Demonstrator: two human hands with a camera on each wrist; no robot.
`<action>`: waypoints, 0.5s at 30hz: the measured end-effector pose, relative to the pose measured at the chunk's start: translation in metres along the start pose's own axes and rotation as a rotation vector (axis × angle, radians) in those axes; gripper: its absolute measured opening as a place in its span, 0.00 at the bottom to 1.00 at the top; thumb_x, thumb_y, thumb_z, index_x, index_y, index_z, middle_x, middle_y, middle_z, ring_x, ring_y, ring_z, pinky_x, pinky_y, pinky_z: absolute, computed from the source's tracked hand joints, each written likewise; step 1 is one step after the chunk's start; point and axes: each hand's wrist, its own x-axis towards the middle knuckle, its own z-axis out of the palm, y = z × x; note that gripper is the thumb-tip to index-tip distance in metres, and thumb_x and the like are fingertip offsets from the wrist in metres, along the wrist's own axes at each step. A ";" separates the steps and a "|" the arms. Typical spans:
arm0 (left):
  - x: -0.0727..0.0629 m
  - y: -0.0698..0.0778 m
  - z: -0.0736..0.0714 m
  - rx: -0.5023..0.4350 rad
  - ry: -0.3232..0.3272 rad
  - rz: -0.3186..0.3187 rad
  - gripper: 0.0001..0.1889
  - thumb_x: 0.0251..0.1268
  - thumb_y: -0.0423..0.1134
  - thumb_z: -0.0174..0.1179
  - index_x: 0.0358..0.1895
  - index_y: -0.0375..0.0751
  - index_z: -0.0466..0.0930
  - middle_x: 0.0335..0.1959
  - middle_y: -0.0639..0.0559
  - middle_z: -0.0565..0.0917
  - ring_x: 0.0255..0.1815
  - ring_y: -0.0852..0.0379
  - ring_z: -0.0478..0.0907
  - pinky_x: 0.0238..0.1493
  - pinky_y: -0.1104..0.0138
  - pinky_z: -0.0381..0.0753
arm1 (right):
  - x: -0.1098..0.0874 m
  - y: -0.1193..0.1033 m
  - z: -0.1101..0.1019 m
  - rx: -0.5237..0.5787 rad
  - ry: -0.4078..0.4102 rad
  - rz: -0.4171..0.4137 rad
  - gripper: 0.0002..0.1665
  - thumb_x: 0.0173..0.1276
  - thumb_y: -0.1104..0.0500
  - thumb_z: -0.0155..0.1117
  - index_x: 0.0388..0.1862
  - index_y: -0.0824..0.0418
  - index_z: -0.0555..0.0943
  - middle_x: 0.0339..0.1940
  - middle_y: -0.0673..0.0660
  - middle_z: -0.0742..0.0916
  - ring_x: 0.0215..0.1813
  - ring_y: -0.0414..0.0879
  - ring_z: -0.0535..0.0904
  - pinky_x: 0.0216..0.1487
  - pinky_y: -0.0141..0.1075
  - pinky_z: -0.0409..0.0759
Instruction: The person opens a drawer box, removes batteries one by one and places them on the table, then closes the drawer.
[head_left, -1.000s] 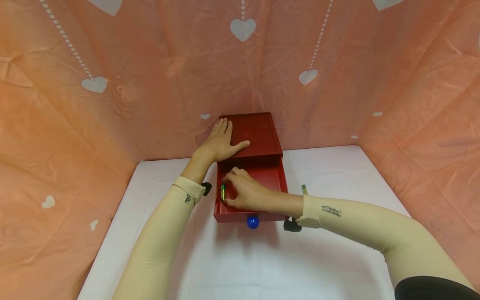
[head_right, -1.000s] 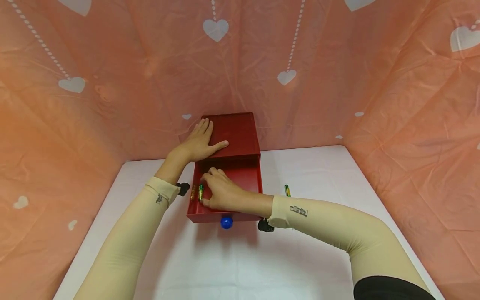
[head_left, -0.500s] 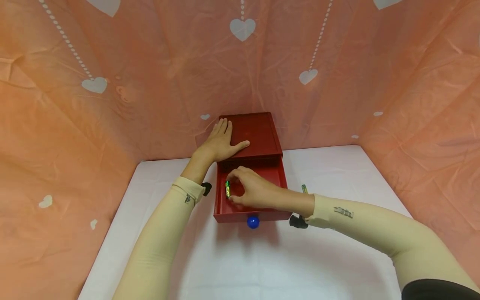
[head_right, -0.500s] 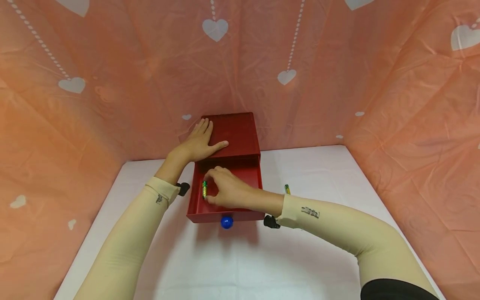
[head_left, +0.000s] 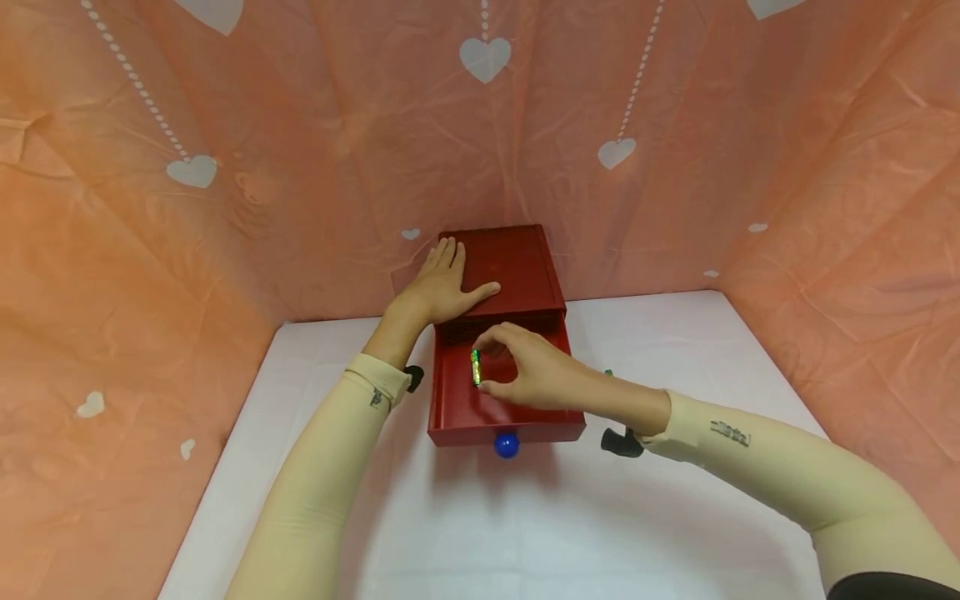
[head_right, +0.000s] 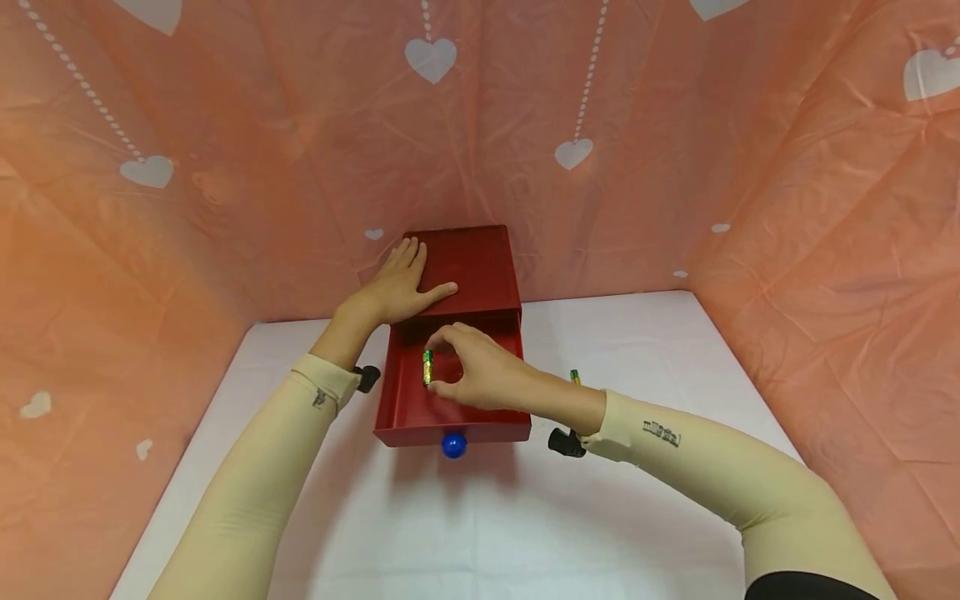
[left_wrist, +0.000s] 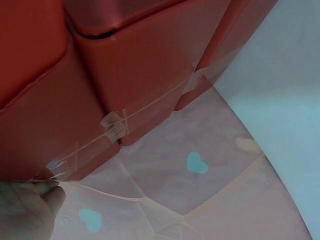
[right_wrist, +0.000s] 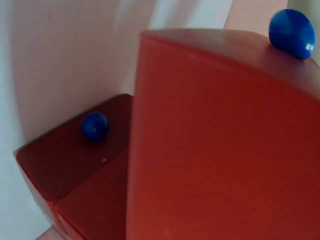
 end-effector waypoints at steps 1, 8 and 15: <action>0.000 0.000 0.000 0.001 0.001 0.000 0.58 0.77 0.77 0.44 0.88 0.34 0.33 0.90 0.40 0.31 0.90 0.46 0.24 0.88 0.54 0.31 | -0.002 0.001 -0.002 -0.004 0.008 -0.002 0.29 0.71 0.56 0.78 0.66 0.62 0.79 0.62 0.57 0.84 0.63 0.51 0.82 0.66 0.46 0.84; 0.000 0.001 0.000 0.001 0.005 0.000 0.58 0.77 0.77 0.44 0.88 0.34 0.34 0.90 0.40 0.31 0.90 0.46 0.24 0.88 0.55 0.31 | -0.014 0.007 -0.012 -0.022 0.065 -0.040 0.28 0.70 0.56 0.79 0.65 0.62 0.79 0.60 0.57 0.85 0.61 0.53 0.82 0.65 0.49 0.84; 0.000 0.001 0.001 0.000 0.005 -0.001 0.58 0.78 0.76 0.43 0.88 0.34 0.34 0.90 0.39 0.31 0.90 0.46 0.24 0.88 0.55 0.30 | -0.026 0.012 -0.024 -0.012 0.111 -0.053 0.29 0.69 0.58 0.79 0.65 0.62 0.80 0.61 0.57 0.85 0.62 0.56 0.82 0.65 0.52 0.83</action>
